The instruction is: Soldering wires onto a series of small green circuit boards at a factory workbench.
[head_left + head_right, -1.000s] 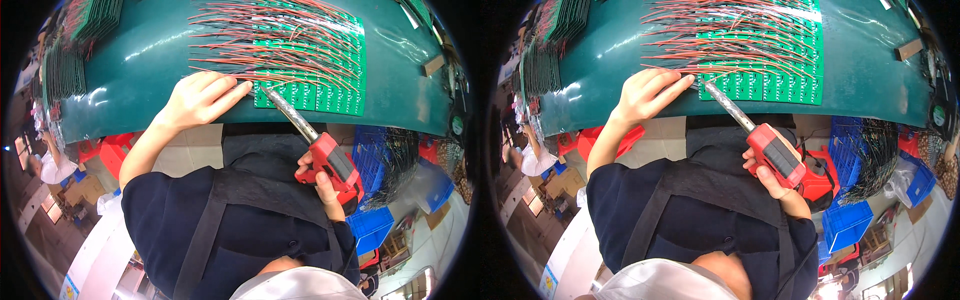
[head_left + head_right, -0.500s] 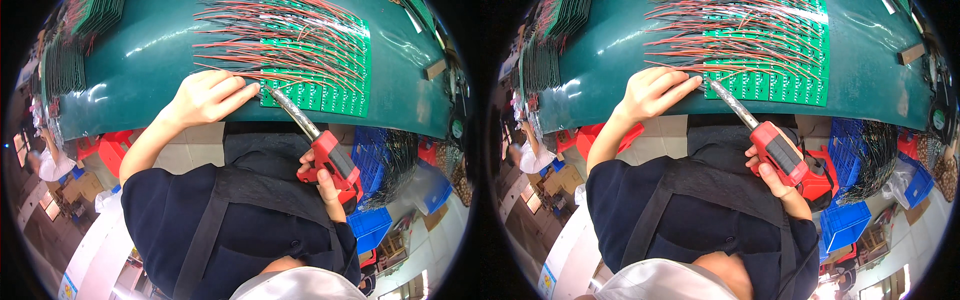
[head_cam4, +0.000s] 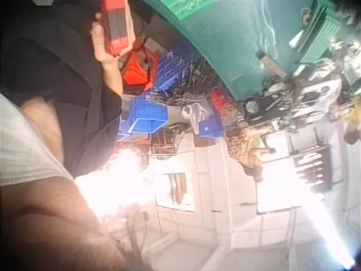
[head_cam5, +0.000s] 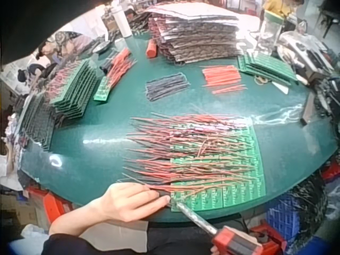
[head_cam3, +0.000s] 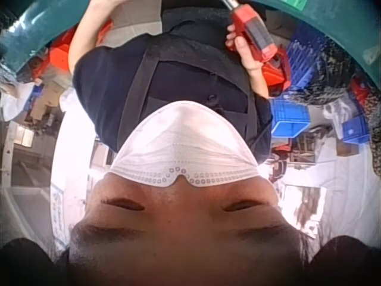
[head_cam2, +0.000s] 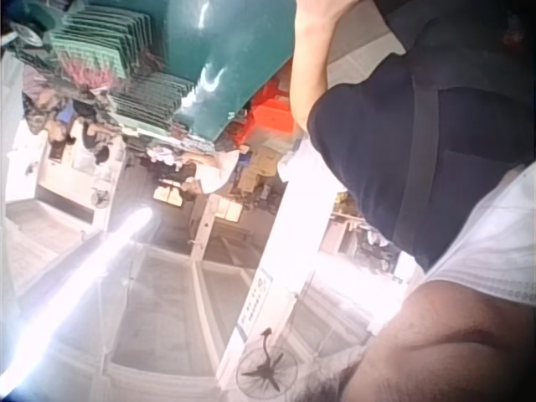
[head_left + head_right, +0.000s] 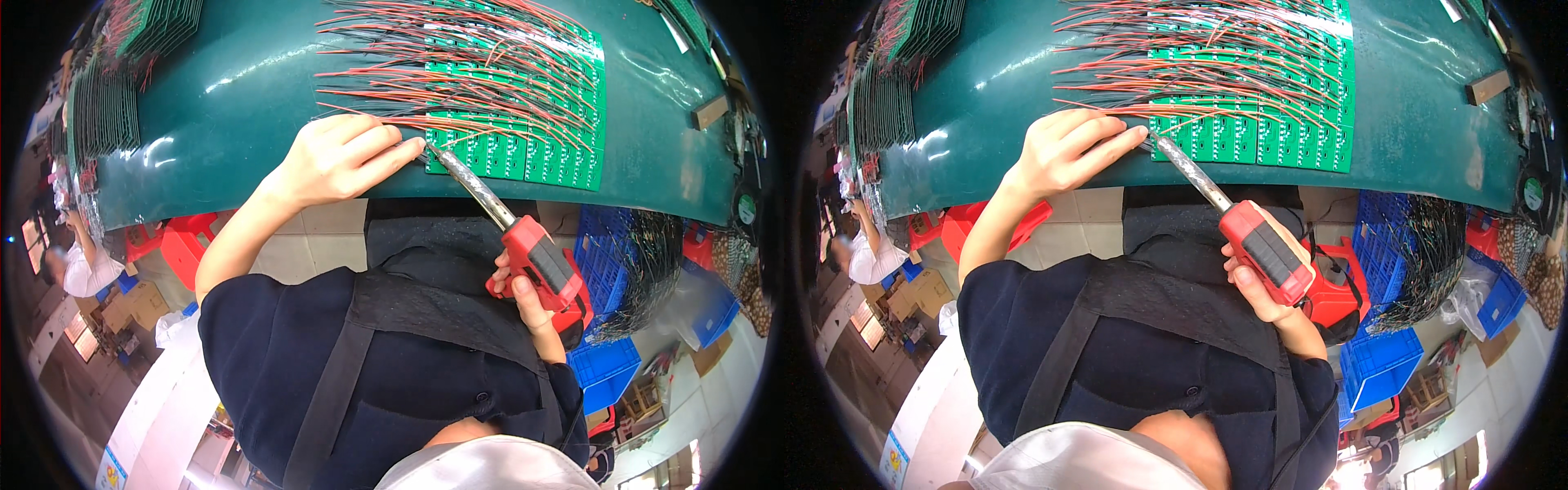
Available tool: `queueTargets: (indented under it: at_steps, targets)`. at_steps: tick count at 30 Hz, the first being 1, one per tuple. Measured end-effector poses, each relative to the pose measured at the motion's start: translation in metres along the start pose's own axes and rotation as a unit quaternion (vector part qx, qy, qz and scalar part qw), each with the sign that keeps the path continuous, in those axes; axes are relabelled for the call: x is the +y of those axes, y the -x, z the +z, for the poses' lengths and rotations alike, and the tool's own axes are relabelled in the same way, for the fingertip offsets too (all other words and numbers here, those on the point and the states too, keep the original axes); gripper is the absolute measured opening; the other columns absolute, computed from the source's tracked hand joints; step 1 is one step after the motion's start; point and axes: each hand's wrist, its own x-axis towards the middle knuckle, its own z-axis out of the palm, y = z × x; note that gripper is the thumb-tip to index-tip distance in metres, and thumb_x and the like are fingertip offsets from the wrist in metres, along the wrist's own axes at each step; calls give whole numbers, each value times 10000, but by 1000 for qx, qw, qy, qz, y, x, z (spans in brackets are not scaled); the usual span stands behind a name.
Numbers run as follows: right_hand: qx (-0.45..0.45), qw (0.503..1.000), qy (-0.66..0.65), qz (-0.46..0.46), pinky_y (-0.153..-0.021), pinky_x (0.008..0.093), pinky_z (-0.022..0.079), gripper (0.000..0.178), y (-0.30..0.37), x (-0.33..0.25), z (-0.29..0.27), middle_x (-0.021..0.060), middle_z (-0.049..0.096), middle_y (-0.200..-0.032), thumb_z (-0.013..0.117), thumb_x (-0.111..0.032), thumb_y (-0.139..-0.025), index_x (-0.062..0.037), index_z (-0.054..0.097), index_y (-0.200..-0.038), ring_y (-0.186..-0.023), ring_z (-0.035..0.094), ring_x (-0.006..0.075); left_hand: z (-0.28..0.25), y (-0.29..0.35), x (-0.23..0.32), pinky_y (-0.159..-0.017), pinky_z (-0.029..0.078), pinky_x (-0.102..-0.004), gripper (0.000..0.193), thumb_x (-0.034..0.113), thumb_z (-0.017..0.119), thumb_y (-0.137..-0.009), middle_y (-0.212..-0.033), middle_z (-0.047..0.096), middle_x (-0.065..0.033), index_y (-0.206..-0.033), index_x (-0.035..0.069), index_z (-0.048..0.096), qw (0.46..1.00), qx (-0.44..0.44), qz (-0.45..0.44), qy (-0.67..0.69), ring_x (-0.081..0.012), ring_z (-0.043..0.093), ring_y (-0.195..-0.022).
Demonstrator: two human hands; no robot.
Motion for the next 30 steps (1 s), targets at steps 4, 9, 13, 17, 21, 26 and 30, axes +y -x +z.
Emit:
queueTargets:
  at_steps: [4, 9, 13, 17, 21, 26, 30]
  targets:
    - [-1, 1000, -7, -22, -655, 312, 509, 553, 1, -11, 4, 151, 587, -936, 656, -437, -821, 44, 550, -1073, -727, 596, 189, -1, 0, 0, -585, 527, -269, 345, 122, 668, -643, -797, 595, -9, -985, 107, 715, 1000, 3, -1, 3, -147, 607, -677]
    - [9, 998, -8, -69, -695, 319, 496, 562, 2, -11, 0, 186, 581, -904, 606, -454, -826, 59, 546, -1050, -737, 602, 201, -2, 0, 1, -588, 526, -269, 350, 119, 666, -643, -793, 594, -12, -989, 104, 715, 1000, -5, -3, -1, -147, 606, -676]
    - [13, 993, 3, -118, -738, 340, 477, 572, 6, -10, -6, 196, 577, -906, 575, -444, -829, 78, 532, -1059, -738, 602, 223, -3, -2, 1, -598, 530, -271, 338, 108, 660, -646, -799, 599, -19, -980, 86, 709, 1000, -8, -1, -1, -152, 611, -686]
    - [29, 991, -19, -131, -740, 342, 476, 561, 7, -8, -8, 194, 580, -883, 575, -426, -826, 83, 534, -1060, -743, 602, 229, -3, -4, 1, -605, 533, -274, 326, 96, 660, -645, -807, 606, -27, -966, 69, 702, 1000, -12, 2, -1, -164, 620, -700]
    - [34, 992, -24, -118, -716, 338, 488, 553, 5, -8, -8, 193, 583, -876, 587, -415, -820, 84, 538, -1055, -733, 604, 222, -4, -13, 5, -604, 533, -280, 328, 87, 672, -635, -818, 612, -42, -961, 62, 700, 999, 36, -5, 1, -180, 624, -705]
    - [20, 995, -82, -61, -683, 315, 559, 522, 8, -1, -13, 158, 648, -913, 695, -319, -803, 83, 558, -1106, -746, 657, 203, 1, -20, 13, -563, 511, -279, 351, 92, 684, -645, -842, 611, -50, -995, 67, 705, 1000, 15, 3, 21, -179, 609, -679]
    - [30, 993, -99, -54, -673, 306, 559, 511, 9, 0, -10, 155, 650, -923, 687, -274, -816, 80, 536, -1153, -753, 660, 196, 3, -19, 11, -582, 519, -268, 320, 93, 686, -679, -840, 587, -34, -998, 70, 671, 1000, -10, 1, 9, -154, 601, -706]
